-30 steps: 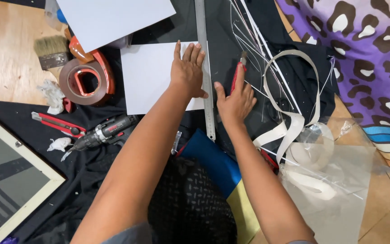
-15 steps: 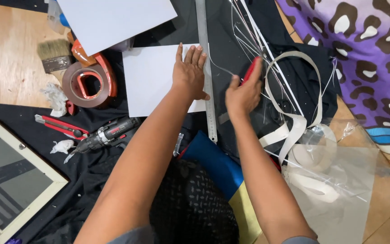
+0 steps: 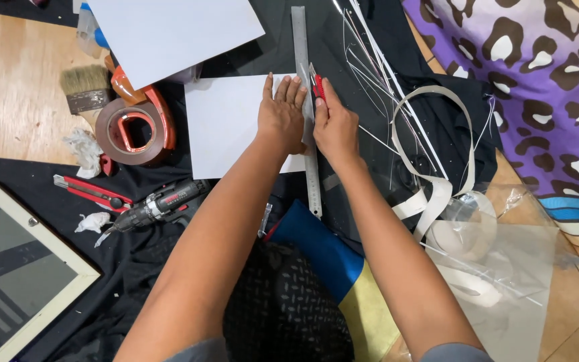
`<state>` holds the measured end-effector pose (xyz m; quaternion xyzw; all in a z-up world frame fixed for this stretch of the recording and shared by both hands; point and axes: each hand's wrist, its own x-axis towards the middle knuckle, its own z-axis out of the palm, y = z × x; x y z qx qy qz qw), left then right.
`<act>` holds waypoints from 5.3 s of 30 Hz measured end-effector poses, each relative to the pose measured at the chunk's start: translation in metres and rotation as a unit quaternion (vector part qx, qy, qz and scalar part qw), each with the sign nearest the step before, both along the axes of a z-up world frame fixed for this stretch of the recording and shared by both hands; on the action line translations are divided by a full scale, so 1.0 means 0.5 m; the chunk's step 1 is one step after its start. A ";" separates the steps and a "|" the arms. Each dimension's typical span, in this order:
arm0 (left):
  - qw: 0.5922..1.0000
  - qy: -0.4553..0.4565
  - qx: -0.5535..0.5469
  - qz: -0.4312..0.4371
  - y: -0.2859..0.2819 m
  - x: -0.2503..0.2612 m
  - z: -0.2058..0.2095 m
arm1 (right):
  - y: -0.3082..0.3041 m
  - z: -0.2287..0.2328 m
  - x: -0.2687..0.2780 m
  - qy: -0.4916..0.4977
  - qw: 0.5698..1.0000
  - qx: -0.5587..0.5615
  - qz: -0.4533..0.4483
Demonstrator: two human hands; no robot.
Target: Measuring and cutting a piece of paper to fit into a picture frame using a ruler and a utility knife.
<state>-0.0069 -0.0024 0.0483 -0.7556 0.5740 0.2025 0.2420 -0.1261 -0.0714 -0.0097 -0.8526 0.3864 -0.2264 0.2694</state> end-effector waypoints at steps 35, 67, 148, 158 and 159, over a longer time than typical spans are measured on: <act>0.808 -0.134 -0.422 0.389 0.333 0.017 -0.014 | 0.266 0.013 -0.142 0.099 0.986 0.060 -0.121; 0.358 0.467 -0.440 0.678 0.641 0.056 0.206 | 0.296 0.373 -0.079 0.001 0.964 -0.089 0.249; 0.696 0.127 -0.309 0.635 1.230 0.258 0.172 | 0.849 0.155 0.392 0.309 0.869 0.272 0.274; 0.783 0.146 -0.256 0.548 1.173 0.219 0.071 | 0.878 0.243 0.417 0.463 0.792 0.145 0.371; 0.780 0.129 -0.262 0.553 1.176 0.220 0.067 | 0.888 0.250 0.416 0.462 0.791 0.142 0.375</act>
